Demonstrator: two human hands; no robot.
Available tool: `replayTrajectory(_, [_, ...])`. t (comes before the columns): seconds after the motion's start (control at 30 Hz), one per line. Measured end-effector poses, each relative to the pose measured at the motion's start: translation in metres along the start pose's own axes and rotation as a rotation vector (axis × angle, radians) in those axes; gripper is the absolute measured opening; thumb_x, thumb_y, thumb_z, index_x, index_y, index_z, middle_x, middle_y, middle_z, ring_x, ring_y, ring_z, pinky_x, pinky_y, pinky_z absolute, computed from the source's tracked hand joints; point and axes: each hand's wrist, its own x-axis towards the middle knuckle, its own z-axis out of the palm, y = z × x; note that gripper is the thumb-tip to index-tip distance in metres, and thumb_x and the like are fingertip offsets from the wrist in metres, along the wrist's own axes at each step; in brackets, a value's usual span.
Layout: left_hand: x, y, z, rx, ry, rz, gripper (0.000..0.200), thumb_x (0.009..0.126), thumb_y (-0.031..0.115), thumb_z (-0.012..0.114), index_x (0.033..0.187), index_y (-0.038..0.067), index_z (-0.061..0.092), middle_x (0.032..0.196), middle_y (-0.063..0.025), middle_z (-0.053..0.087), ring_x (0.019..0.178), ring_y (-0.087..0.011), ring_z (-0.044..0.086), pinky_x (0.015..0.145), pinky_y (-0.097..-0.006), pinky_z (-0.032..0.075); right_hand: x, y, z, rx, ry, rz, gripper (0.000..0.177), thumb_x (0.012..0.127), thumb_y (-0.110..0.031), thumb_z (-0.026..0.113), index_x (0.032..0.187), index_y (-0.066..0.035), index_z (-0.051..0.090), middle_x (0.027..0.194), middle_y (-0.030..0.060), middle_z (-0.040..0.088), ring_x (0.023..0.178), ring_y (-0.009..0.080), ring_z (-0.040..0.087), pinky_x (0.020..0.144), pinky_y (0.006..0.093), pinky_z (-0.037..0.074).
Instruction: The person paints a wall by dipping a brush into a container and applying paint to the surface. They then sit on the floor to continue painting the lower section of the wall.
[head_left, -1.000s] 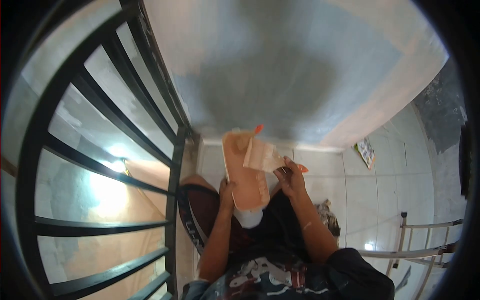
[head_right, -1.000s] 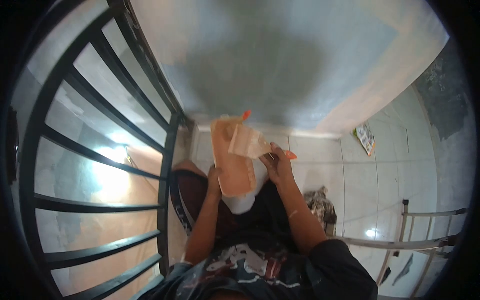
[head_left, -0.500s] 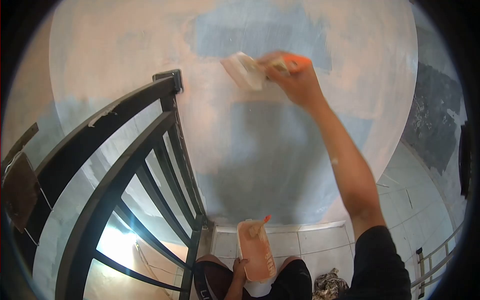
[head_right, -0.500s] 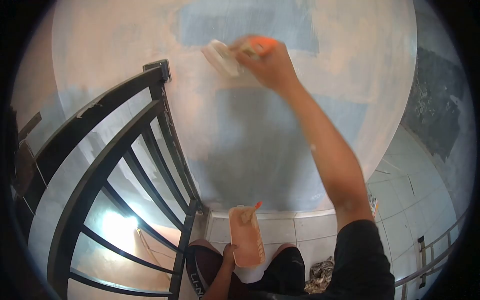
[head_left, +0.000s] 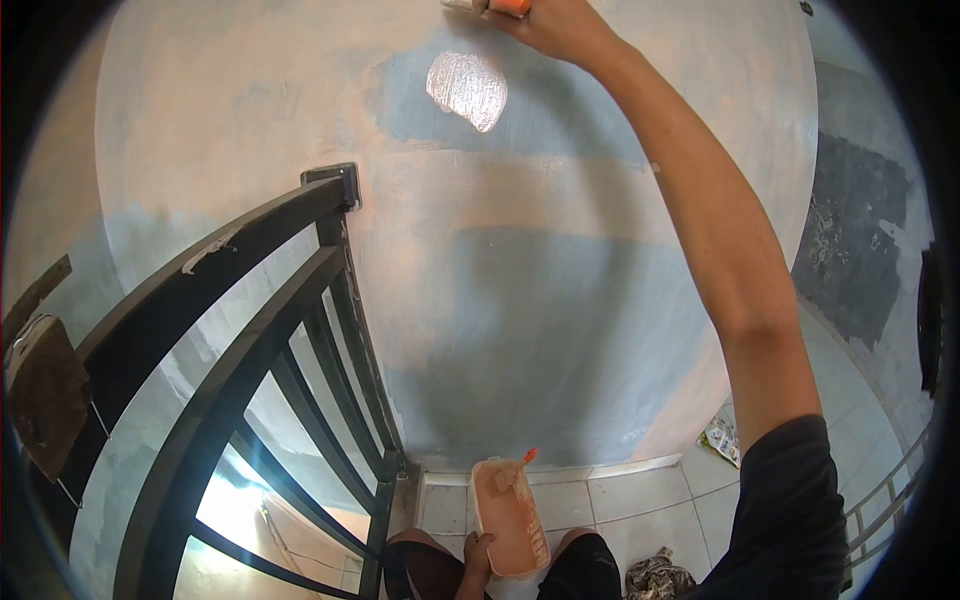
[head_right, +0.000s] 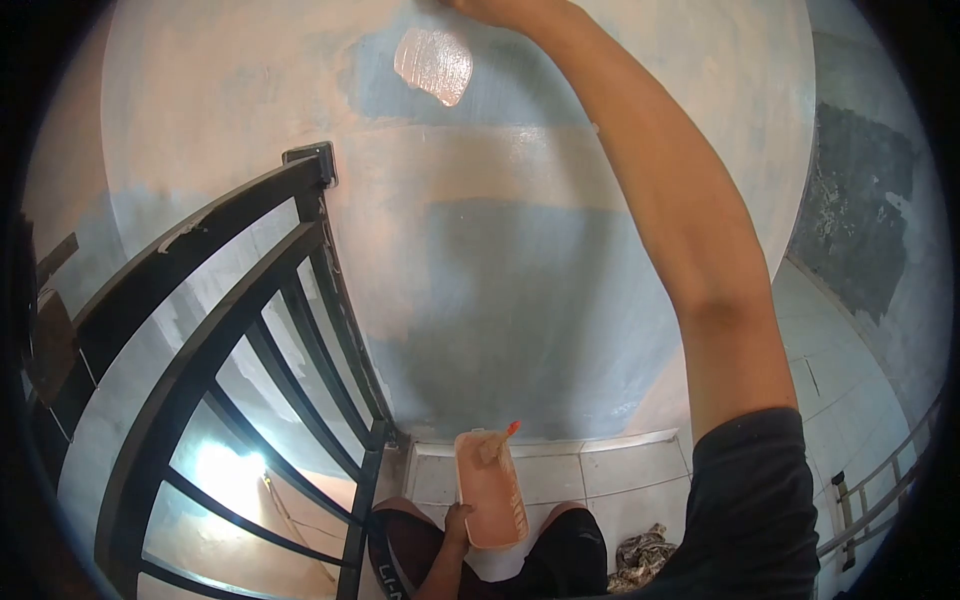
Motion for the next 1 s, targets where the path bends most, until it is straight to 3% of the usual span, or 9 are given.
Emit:
replayTrajectory(0.17, [-0.002, 0.0, 0.002, -0.001, -0.034, 0.013, 0.052, 0.074, 0.018, 0.064, 0.115, -0.009, 0.049, 0.099, -0.0183, 0.06, 0.086, -0.0265, 0.063, 0.075, -0.0355, 0.051, -0.062, -0.01, 0.036, -0.201, -0.309, 0.046, 0.021, 0.078, -0.007, 0.063, 0.097, -0.014, 0.066, 0.101, 0.0068, 0.067, 0.099, 0.0276, 0.061, 0.08, 0.0375, 0.051])
replayTrajectory(0.27, [0.001, -0.005, 0.001, 0.076, -0.035, 0.042, 0.049, 0.076, 0.022, 0.06, 0.113, -0.009, 0.05, 0.099, -0.0176, 0.06, 0.085, -0.0281, 0.064, 0.074, -0.0361, 0.053, -0.09, -0.064, 0.023, -0.189, -0.403, 0.05, 0.02, 0.074, -0.002, 0.065, 0.091, -0.012, 0.068, 0.092, 0.0039, 0.066, 0.095, 0.0245, 0.062, 0.078, 0.0375, 0.053])
replayTrajectory(0.47, [0.008, -0.008, -0.007, 0.032, -0.148, -0.055, 0.05, 0.076, 0.02, 0.06, 0.116, -0.01, 0.05, 0.101, -0.0189, 0.061, 0.086, -0.0279, 0.065, 0.075, -0.0358, 0.053, -0.092, -0.082, 0.011, 0.006, -0.436, 0.187, 0.025, 0.073, 0.0, 0.069, 0.094, -0.012, 0.065, 0.101, 0.0039, 0.067, 0.095, 0.0253, 0.061, 0.079, 0.0366, 0.052])
replayTrajectory(0.53, [0.003, -0.004, 0.001, 0.029, -0.108, -0.019, 0.051, 0.076, 0.019, 0.06, 0.117, -0.01, 0.05, 0.102, -0.0189, 0.061, 0.088, -0.028, 0.064, 0.076, -0.0358, 0.053, -0.076, -0.071, 0.014, 0.141, -0.375, 0.195, 0.006, 0.081, -0.012, 0.066, 0.083, -0.007, 0.063, 0.083, 0.0079, 0.067, 0.081, 0.0285, 0.062, 0.071, 0.0398, 0.051])
replayTrajectory(0.63, [0.003, -0.001, 0.005, 0.023, -0.061, -0.004, 0.052, 0.076, 0.018, 0.06, 0.119, -0.01, 0.049, 0.104, -0.0186, 0.061, 0.091, -0.0282, 0.064, 0.078, -0.0361, 0.053, -0.038, -0.039, 0.006, 0.067, -0.448, 0.312, 0.017, 0.083, -0.023, 0.068, 0.081, -0.007, 0.065, 0.077, 0.0115, 0.066, 0.07, 0.0324, 0.06, 0.067, 0.0414, 0.05])
replayTrajectory(0.73, [-0.005, 0.003, 0.009, 0.006, -0.052, -0.009, 0.052, 0.076, 0.017, 0.061, 0.119, -0.01, 0.049, 0.104, -0.0184, 0.061, 0.092, -0.0285, 0.064, 0.079, -0.0368, 0.053, -0.011, 0.0, 0.002, 0.009, -0.327, 0.291, 0.026, 0.083, -0.036, 0.068, 0.08, -0.009, 0.068, 0.073, 0.0127, 0.066, 0.065, 0.0325, 0.06, 0.065, 0.0412, 0.051])
replayTrajectory(0.8, [-0.01, 0.009, 0.011, -0.007, -0.037, 0.001, 0.053, 0.076, 0.017, 0.061, 0.119, -0.01, 0.049, 0.104, -0.0184, 0.061, 0.093, -0.0286, 0.063, 0.079, -0.0372, 0.052, 0.005, 0.015, -0.005, -0.03, -0.182, 0.253, 0.014, 0.079, -0.014, 0.067, 0.092, -0.009, 0.069, 0.081, 0.0131, 0.068, 0.071, 0.0228, 0.065, 0.068, 0.0342, 0.05])
replayTrajectory(0.93, [0.003, 0.0, 0.003, 0.085, 0.009, -0.037, 0.051, 0.076, 0.016, 0.061, 0.119, -0.01, 0.049, 0.104, -0.0183, 0.061, 0.092, -0.0291, 0.063, 0.079, -0.0377, 0.052, 0.023, 0.03, -0.007, -0.088, 0.018, 0.309, 0.011, 0.083, -0.018, 0.065, 0.09, -0.012, 0.071, 0.085, 0.012, 0.071, 0.074, 0.024, 0.066, 0.076, 0.0322, 0.052])
replayTrajectory(1.0, [0.007, -0.007, 0.0, 0.093, -0.007, -0.032, 0.051, 0.076, 0.015, 0.061, 0.119, -0.01, 0.049, 0.104, -0.0182, 0.061, 0.092, -0.0291, 0.063, 0.079, -0.0378, 0.052, 0.035, 0.024, -0.002, 0.287, 0.155, 0.539, 0.015, 0.077, -0.01, 0.061, 0.085, 0.001, 0.067, 0.077, 0.0134, 0.068, 0.064, 0.0204, 0.062, 0.059, 0.033, 0.05])
